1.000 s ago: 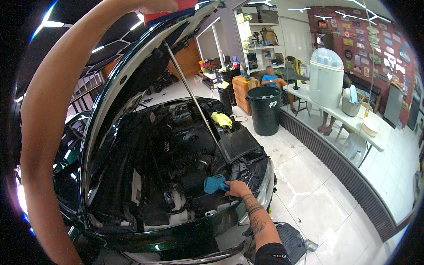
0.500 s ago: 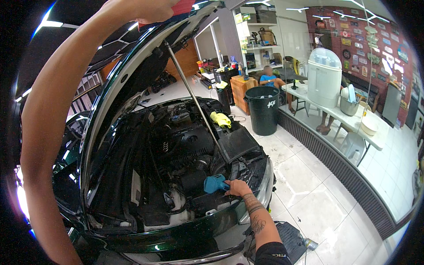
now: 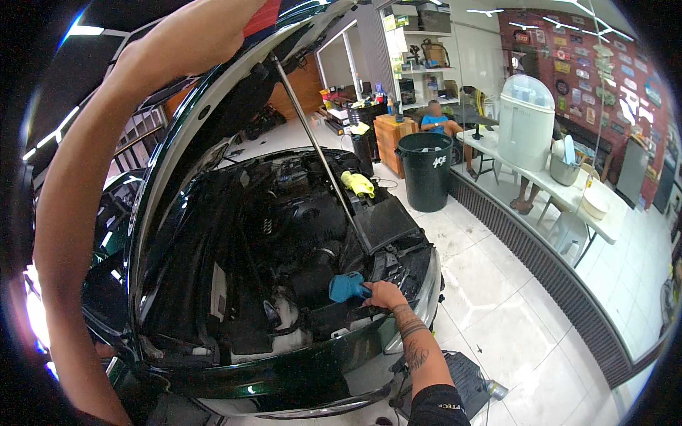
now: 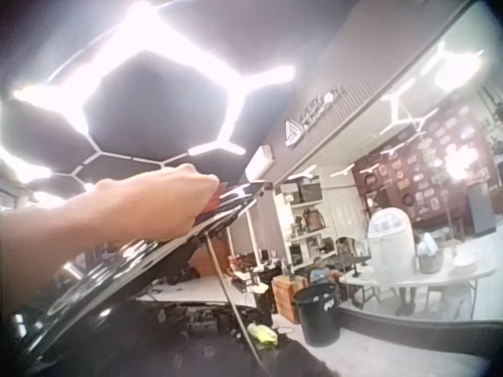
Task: The person applies a protective film to the hood of a green car using a red squeegee and a heat gun. They smooth the film along the edges and curves, then use the heat gun to warm the material for better adhesion.
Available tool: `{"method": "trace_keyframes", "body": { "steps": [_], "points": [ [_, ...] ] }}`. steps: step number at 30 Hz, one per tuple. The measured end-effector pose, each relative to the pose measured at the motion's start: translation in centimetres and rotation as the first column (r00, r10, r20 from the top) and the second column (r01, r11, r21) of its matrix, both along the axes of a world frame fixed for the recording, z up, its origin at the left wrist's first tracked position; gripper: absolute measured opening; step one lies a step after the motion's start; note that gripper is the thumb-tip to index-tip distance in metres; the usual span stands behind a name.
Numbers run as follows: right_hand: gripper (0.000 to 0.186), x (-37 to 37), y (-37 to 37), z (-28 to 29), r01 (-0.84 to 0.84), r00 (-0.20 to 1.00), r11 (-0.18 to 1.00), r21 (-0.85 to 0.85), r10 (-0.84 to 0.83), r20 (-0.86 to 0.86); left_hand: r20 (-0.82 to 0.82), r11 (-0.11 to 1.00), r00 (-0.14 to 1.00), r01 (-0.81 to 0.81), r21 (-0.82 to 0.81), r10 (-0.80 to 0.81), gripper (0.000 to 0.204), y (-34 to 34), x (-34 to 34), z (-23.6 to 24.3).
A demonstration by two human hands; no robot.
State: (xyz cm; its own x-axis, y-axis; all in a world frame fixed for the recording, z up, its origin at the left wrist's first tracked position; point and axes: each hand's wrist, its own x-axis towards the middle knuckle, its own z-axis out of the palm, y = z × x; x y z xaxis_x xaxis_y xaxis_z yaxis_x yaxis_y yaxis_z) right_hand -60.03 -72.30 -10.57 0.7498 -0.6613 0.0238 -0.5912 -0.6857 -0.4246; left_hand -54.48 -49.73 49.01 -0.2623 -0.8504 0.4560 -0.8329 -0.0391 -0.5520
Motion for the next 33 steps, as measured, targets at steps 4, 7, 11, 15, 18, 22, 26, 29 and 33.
{"method": "trace_keyframes", "body": {
  "steps": [4,7,11,15,18,22,26,29,33],
  "points": [
    [0.073,-0.1,0.2,0.1,0.008,1.0,1.0,0.006,-0.008,-0.009,-0.04,0.999,0.998,-0.039,-0.022,0.038,0.026,0.0,0.3,-0.9],
    [0.073,1.5,0.5,1.2,-0.043,0.999,0.999,-0.016,0.043,-0.008,0.336,0.924,0.941,0.098,-0.371,0.035,0.041,-1.7,7.3,-2.0],
    [0.074,0.6,0.3,0.6,-0.02,1.0,1.0,0.003,0.02,-0.003,0.164,0.949,0.985,-0.003,-0.316,0.058,0.046,-1.0,6.7,-3.0],
    [0.073,0.7,0.5,0.9,-0.002,1.0,1.0,0.011,0.003,-0.026,0.214,0.901,0.974,0.163,-0.402,-0.08,0.05,0.4,8.7,-0.3],
    [0.073,0.9,0.4,1.3,-0.004,0.999,1.0,0.018,0.005,-0.033,-0.054,0.957,0.995,0.071,-0.282,-0.09,0.033,1.0,5.7,1.5],
    [0.073,0.4,0.1,1.0,-0.011,1.0,0.999,0.043,0.012,-0.021,-0.152,0.987,0.987,0.025,-0.158,-0.049,0.031,0.7,1.5,0.6],
    [0.074,0.9,-0.1,1.1,-0.015,0.999,0.999,0.045,0.017,-0.04,-0.149,0.99,0.985,0.068,-0.121,-0.086,0.031,-0.8,3.0,1.9],
    [0.074,0.9,-0.1,1.2,-0.015,0.999,0.999,0.049,0.017,-0.047,-0.168,0.991,0.979,0.107,-0.08,-0.119,0.029,-0.6,3.3,1.9],
    [0.073,1.0,-0.1,1.3,-0.019,0.998,0.997,0.073,0.024,-0.058,-0.188,0.997,0.981,0.033,-0.07,-0.046,0.027,-1.2,3.7,2.1]
  ]
}}
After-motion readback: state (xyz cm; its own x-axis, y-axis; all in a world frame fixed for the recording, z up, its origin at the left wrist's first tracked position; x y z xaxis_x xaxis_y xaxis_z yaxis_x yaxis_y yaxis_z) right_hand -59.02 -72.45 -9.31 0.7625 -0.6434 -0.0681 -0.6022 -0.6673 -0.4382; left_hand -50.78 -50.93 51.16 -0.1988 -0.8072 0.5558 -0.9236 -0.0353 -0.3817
